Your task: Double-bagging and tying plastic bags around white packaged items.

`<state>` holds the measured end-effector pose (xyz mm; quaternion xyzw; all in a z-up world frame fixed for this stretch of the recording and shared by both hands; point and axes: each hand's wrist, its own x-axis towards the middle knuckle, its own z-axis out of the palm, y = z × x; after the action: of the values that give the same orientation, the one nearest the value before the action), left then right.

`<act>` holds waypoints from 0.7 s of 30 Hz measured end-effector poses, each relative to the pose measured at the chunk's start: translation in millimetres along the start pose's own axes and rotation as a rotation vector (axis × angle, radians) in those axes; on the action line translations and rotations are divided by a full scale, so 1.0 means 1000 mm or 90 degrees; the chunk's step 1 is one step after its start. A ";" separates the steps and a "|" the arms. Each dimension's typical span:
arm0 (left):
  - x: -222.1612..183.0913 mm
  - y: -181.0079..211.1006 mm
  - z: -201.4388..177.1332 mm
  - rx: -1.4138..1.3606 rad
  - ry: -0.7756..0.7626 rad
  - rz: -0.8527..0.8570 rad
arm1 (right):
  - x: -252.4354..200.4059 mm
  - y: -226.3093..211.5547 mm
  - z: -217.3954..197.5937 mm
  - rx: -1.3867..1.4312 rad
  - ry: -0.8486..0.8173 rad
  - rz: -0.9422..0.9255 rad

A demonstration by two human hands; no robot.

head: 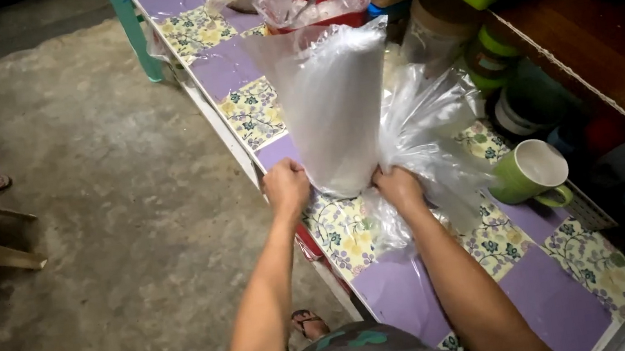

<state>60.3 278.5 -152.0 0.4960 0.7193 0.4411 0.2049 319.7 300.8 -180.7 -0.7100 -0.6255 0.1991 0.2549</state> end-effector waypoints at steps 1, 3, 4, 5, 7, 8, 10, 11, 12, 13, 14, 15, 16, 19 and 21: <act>-0.002 0.007 -0.005 0.023 0.021 0.027 | 0.004 0.006 0.005 0.015 0.023 -0.029; -0.004 0.009 -0.010 -0.016 0.016 0.031 | -0.004 -0.008 -0.013 0.004 -0.026 0.055; -0.004 0.011 -0.011 -0.054 0.009 0.036 | -0.007 -0.016 -0.022 -0.006 -0.075 0.141; -0.006 0.016 -0.017 -0.054 0.012 0.037 | -0.009 -0.014 -0.023 -0.005 -0.075 0.137; -0.011 0.024 -0.027 -0.149 -0.027 -0.002 | -0.014 -0.007 -0.025 0.318 -0.068 0.105; -0.011 0.025 -0.027 -0.149 -0.026 -0.002 | -0.016 -0.014 -0.030 0.319 -0.069 0.104; -0.013 0.029 -0.026 -0.135 -0.057 -0.033 | -0.021 -0.027 -0.040 0.277 -0.098 0.126; -0.013 0.026 -0.025 -0.134 -0.058 -0.033 | -0.019 -0.023 -0.036 0.278 -0.098 0.128; -0.012 0.023 -0.023 -0.096 -0.044 0.008 | -0.017 -0.019 -0.033 0.292 -0.091 0.138; -0.011 0.021 -0.021 -0.059 -0.028 0.049 | -0.013 -0.015 -0.029 0.306 -0.085 0.147; -0.008 0.017 -0.020 -0.058 -0.028 0.049 | -0.018 -0.031 -0.036 0.306 -0.084 0.147; -0.006 0.014 -0.018 -0.015 -0.014 0.113 | -0.023 -0.045 -0.043 0.450 -0.050 0.147; -0.003 0.011 -0.016 0.028 0.000 0.176 | -0.028 -0.060 -0.050 0.594 -0.013 0.145; 0.037 -0.009 0.004 0.130 -0.098 0.205 | -0.033 -0.094 -0.078 0.460 0.070 0.229; 0.057 0.002 -0.004 0.094 -0.156 0.131 | -0.006 -0.067 -0.056 0.472 0.038 0.191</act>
<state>34.0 327.7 -140.5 0.6307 0.6649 0.3418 0.2081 299.7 294.2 -96.1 -0.6588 -0.3928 0.4259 0.4799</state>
